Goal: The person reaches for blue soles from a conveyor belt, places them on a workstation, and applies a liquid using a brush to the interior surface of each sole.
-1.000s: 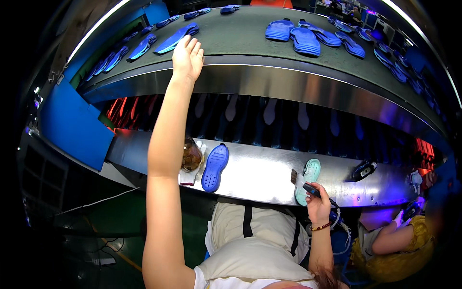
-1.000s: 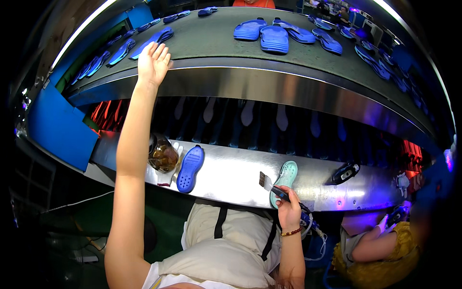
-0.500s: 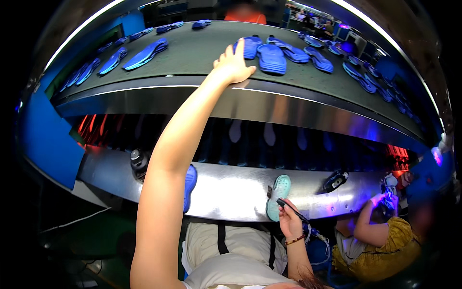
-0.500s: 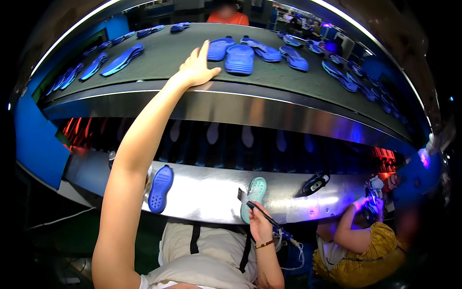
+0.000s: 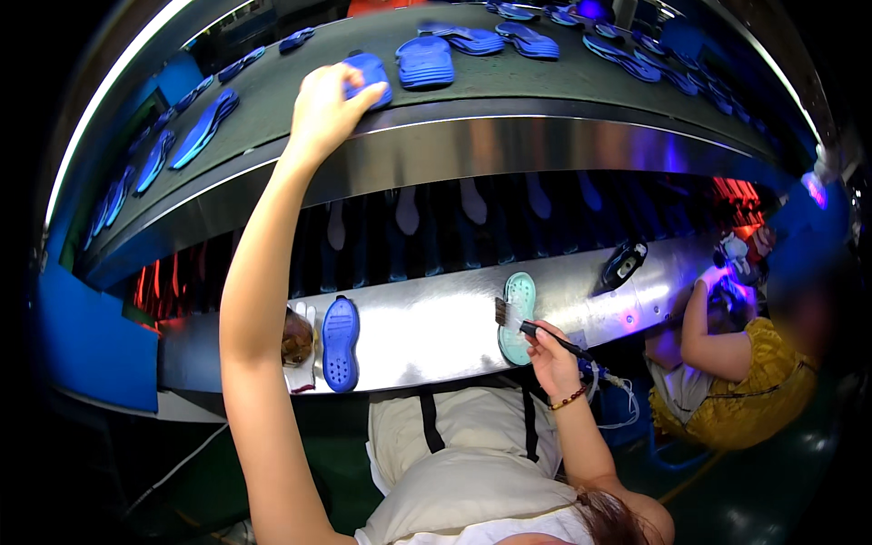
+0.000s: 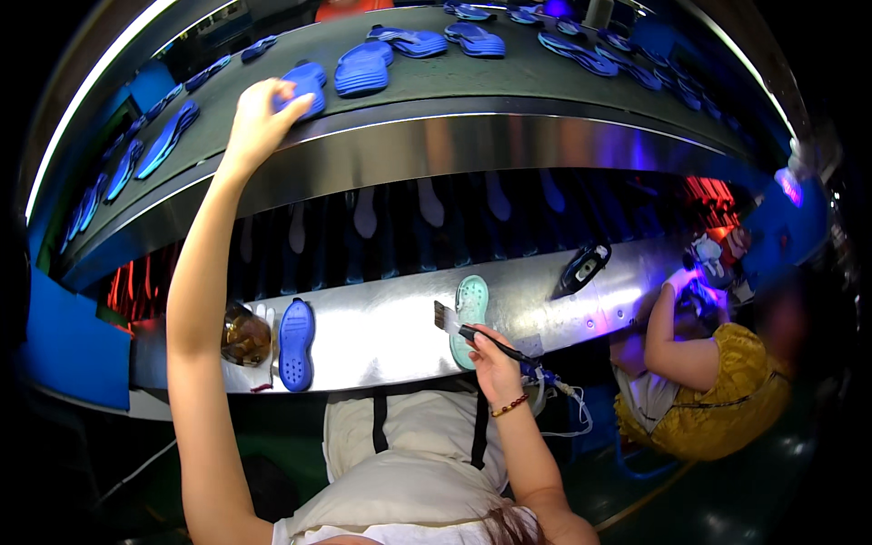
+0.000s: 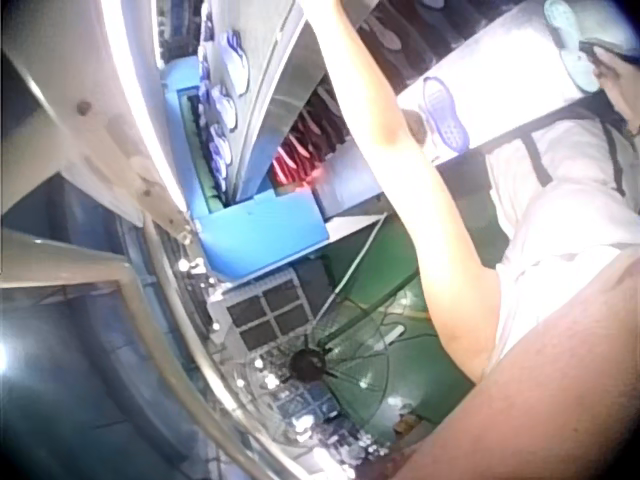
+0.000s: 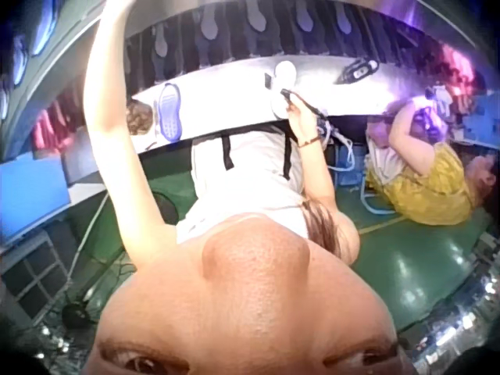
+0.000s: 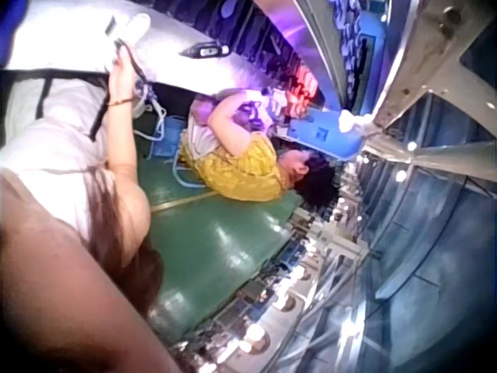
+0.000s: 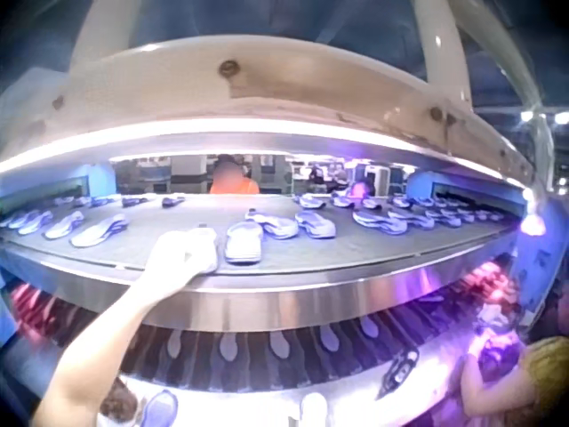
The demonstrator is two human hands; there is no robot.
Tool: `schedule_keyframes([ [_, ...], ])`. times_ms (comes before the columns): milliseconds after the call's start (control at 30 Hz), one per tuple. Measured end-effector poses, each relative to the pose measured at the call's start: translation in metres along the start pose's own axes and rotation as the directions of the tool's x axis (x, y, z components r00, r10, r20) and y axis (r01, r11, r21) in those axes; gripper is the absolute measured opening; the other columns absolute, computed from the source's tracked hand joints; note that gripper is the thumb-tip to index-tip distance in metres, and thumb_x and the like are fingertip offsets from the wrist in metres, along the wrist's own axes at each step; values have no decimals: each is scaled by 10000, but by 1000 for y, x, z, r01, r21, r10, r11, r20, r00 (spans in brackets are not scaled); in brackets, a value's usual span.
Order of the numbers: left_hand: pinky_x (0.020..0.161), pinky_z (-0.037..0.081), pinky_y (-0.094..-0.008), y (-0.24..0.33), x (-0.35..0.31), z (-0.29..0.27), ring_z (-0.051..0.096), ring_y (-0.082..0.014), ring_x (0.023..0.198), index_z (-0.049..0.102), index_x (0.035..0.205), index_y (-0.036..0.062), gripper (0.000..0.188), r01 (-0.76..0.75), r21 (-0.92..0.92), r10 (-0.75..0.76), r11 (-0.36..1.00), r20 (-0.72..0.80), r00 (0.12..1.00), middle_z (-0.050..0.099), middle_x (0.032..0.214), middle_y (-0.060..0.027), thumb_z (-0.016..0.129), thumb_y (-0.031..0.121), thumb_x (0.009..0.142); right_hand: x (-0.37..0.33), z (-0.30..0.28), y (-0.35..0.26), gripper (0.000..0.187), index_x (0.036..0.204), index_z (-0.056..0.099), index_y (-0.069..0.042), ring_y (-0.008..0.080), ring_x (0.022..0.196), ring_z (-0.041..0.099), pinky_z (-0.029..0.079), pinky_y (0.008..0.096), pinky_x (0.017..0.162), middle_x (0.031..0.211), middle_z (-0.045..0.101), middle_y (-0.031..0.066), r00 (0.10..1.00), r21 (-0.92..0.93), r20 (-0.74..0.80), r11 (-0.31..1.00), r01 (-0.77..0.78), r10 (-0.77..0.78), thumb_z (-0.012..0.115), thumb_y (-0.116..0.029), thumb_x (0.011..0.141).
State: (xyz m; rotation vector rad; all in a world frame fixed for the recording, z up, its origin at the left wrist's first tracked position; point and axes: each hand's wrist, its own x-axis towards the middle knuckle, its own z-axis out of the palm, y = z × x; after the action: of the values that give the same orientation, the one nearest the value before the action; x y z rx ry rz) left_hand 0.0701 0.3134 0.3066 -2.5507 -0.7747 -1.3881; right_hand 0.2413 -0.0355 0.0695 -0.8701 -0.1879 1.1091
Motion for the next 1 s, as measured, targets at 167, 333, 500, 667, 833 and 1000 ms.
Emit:
schedule_keyframes([
  [167,791,380,-228,48,-59,-25,494,-105,854,528,819,-17,201,97,-835,-637,541,-332,696,535,932,-71,559,182,833,8,-16,-3,216,1022,529,-18,164,883,549,437,255,706,989,581,97,999,34,-49,999,8,-6,519,-42,807],
  [333,863,423,-369,79,-101,-42,507,-234,947,356,1140,-42,375,330,-902,-539,-278,431,724,481,1034,-156,495,110,828,14,-2,-7,206,1008,531,7,164,871,548,441,256,731,987,577,113,999,12,12,999,48,-48,529,-37,807],
  [500,913,362,-507,84,-221,-16,484,-348,1027,253,1261,-63,849,167,-782,-370,-601,458,809,454,1107,-249,495,560,736,17,2,-18,204,1001,542,23,186,879,554,454,281,752,984,579,132,996,90,41,993,79,-83,519,-20,803],
  [667,865,419,-430,127,-314,8,527,-332,985,349,1218,-31,585,587,-261,82,-767,866,493,481,1130,-230,492,362,810,17,9,-17,201,990,544,43,198,895,559,451,290,785,980,581,154,981,65,179,996,60,-71,516,-8,797],
  [833,970,303,-439,171,-314,33,392,-355,1143,243,1308,32,940,341,-156,5,-927,904,427,381,1237,-240,161,755,712,10,32,-3,213,978,539,62,240,920,561,421,336,852,971,582,189,953,-190,302,982,17,42,526,-15,780],
  [1000,853,414,-446,178,-296,40,533,-326,957,363,1219,-4,943,317,-198,-65,-928,921,385,521,1049,-225,96,750,722,21,43,9,208,970,561,61,155,836,556,438,279,783,909,597,117,959,-214,261,975,-58,114,549,-32,785],
])
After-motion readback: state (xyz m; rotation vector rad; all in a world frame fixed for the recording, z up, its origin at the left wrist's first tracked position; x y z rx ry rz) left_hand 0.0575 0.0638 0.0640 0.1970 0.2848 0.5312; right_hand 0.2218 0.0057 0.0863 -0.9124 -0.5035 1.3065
